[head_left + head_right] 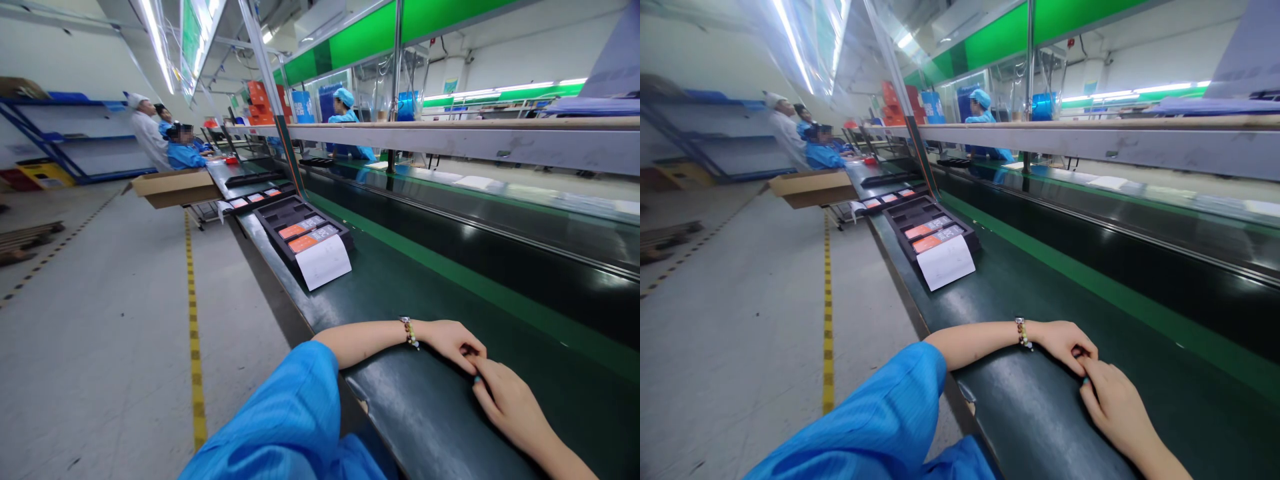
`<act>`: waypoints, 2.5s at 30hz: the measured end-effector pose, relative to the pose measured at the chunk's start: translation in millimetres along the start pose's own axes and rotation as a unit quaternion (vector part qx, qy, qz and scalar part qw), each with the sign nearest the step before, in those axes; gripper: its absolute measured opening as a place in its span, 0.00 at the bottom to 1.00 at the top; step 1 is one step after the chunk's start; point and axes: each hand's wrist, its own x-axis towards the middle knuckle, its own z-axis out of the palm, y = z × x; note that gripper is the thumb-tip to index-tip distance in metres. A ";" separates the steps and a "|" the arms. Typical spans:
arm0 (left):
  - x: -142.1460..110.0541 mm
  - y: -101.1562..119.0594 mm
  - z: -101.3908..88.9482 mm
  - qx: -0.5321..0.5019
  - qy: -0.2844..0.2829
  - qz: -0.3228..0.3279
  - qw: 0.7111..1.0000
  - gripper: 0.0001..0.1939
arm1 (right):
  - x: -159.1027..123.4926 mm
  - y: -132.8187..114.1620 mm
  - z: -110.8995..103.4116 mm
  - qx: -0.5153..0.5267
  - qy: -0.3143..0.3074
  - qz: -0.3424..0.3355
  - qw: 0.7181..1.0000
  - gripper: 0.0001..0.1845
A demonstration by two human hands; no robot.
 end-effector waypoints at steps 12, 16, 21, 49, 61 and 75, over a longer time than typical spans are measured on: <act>0.0 -5.5 1.9 0.000 0.008 0.010 1.000 0.15 | 2.5 -1.4 -0.8 -0.001 0.007 -0.003 1.000 0.10; 0.3 -5.5 1.8 0.009 0.005 0.005 1.000 0.15 | 2.0 -0.7 0.1 0.002 0.001 0.001 1.000 0.10; -0.7 -5.2 2.2 0.002 0.007 0.003 1.000 0.15 | -2.0 2.8 3.6 0.002 -0.021 0.014 1.000 0.11; -1.2 -2.2 1.8 0.001 0.009 0.005 1.000 0.14 | -6.7 4.4 3.9 -0.008 -0.024 0.009 1.000 0.12; -0.7 -6.5 3.1 -0.003 0.015 0.009 1.000 0.13 | -2.3 2.4 1.8 0.001 -0.016 0.001 1.000 0.10; 0.3 -8.0 3.0 -0.006 0.008 0.010 1.000 0.12 | -3.5 4.0 4.7 -0.018 -0.024 0.002 1.000 0.10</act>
